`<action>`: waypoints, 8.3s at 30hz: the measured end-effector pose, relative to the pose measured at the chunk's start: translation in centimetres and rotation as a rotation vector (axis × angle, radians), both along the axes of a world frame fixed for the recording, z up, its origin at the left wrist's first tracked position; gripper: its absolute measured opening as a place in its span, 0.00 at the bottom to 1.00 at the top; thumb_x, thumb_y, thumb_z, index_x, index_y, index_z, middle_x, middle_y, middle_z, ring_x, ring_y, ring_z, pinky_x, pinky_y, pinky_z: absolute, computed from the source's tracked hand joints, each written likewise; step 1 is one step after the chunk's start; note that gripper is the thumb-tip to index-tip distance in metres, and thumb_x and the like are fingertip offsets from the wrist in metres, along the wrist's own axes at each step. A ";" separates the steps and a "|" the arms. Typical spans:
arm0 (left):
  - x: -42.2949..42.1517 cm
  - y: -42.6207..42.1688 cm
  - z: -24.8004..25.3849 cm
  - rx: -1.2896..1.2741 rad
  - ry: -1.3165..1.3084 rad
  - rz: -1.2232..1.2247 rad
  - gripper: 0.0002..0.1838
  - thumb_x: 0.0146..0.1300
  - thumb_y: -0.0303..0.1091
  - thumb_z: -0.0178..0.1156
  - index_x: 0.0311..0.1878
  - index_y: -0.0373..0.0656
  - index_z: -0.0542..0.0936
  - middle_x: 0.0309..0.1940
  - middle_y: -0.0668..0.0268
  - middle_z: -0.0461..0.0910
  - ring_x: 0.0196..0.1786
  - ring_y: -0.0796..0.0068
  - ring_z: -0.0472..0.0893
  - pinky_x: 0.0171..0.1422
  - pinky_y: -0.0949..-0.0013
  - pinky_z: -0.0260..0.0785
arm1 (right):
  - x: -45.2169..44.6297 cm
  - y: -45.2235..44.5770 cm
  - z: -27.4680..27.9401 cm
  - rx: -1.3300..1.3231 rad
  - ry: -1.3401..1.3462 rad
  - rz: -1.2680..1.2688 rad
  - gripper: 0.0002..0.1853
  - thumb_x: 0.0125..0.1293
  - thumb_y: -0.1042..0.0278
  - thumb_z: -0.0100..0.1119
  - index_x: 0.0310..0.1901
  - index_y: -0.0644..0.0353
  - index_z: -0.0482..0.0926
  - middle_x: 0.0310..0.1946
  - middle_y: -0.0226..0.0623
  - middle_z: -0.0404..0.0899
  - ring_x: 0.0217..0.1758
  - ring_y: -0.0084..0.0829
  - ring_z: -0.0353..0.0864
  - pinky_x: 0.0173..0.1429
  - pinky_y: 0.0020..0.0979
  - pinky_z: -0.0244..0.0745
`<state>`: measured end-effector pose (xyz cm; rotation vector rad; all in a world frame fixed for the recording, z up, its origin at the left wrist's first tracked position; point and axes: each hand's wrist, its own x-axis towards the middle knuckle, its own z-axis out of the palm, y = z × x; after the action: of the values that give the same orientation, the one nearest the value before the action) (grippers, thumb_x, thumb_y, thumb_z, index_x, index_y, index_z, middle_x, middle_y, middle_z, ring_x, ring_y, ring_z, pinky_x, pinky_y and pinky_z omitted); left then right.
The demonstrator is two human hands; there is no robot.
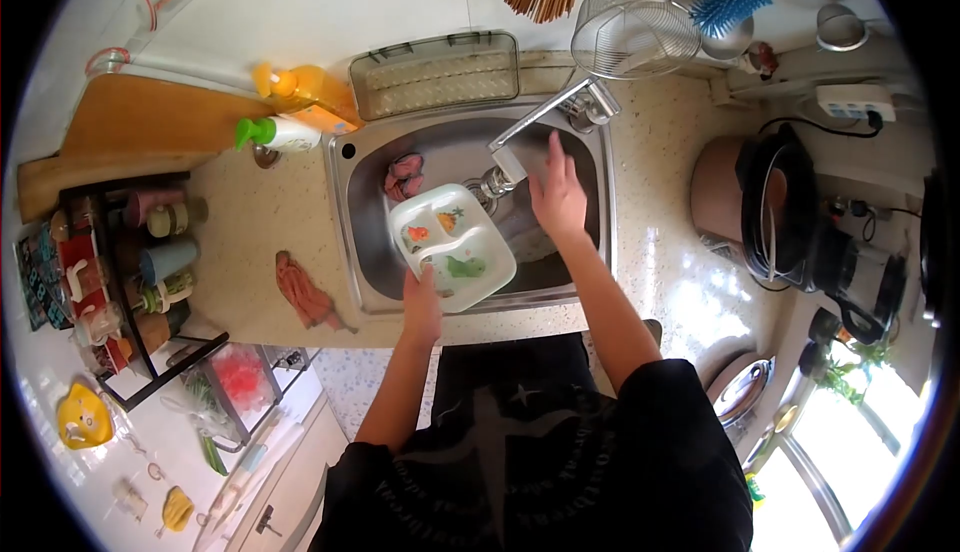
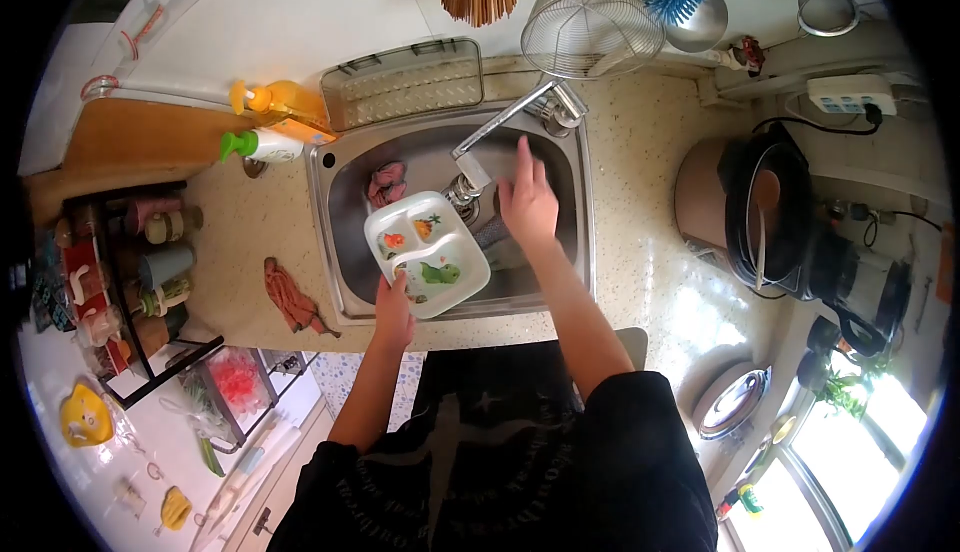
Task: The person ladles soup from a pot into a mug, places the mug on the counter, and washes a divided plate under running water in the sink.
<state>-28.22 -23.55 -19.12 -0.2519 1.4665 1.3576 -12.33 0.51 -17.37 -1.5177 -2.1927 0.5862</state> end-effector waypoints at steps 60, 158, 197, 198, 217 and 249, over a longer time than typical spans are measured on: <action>0.7 8.6 -9.3 0.238 -0.281 -0.028 0.36 0.78 0.64 0.40 0.74 0.44 0.66 0.67 0.62 0.75 0.67 0.63 0.75 0.73 0.59 0.67 | 3.7 -4.4 -5.5 -0.929 0.677 -0.271 0.20 0.79 0.59 0.55 0.64 0.62 0.78 0.47 0.30 0.84 0.50 0.20 0.77 0.57 0.25 0.73; -14.9 -6.7 7.4 0.111 0.090 0.500 0.21 0.76 0.35 0.57 0.69 0.42 0.72 0.58 0.63 0.81 0.57 0.69 0.81 0.59 0.63 0.77 | -23.2 -3.8 13.8 0.296 0.030 0.827 0.30 0.55 0.76 0.60 0.64 0.60 0.74 0.63 0.36 0.74 0.58 0.40 0.78 0.55 0.37 0.81; -20.2 -6.6 9.4 0.124 0.030 0.352 0.22 0.76 0.34 0.55 0.70 0.40 0.70 0.60 0.60 0.79 0.60 0.65 0.81 0.59 0.58 0.79 | -24.0 -7.0 8.0 0.233 -0.037 1.073 0.28 0.67 0.62 0.58 0.69 0.56 0.73 0.71 0.32 0.70 0.76 0.38 0.65 0.72 0.46 0.67; -19.5 -6.4 9.7 0.092 0.035 0.307 0.22 0.76 0.33 0.55 0.70 0.39 0.70 0.61 0.61 0.79 0.60 0.66 0.81 0.60 0.59 0.79 | -22.6 -6.8 8.3 0.243 -0.073 1.123 0.28 0.69 0.59 0.58 0.69 0.56 0.73 0.72 0.32 0.70 0.78 0.38 0.63 0.74 0.46 0.65; -6.4 -2.6 7.7 0.041 0.077 0.026 0.20 0.77 0.39 0.57 0.66 0.39 0.74 0.53 0.63 0.82 0.51 0.71 0.84 0.56 0.65 0.77 | -7.8 -7.5 9.7 0.211 -0.362 0.928 0.36 0.74 0.38 0.47 0.70 0.61 0.70 0.74 0.39 0.67 0.79 0.34 0.61 0.85 0.54 0.41; -1.3 -3.4 7.4 0.102 0.177 -0.226 0.21 0.80 0.47 0.51 0.63 0.41 0.77 0.42 0.70 0.82 0.36 0.84 0.76 0.37 0.75 0.71 | -5.7 -9.4 11.7 0.040 -0.380 1.010 0.45 0.68 0.36 0.55 0.77 0.60 0.59 0.80 0.37 0.57 0.83 0.35 0.54 0.85 0.46 0.43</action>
<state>-29.48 -26.97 -11.74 0.0996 1.5150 1.2901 -18.06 -8.87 -5.69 -0.4002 -3.1878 0.5380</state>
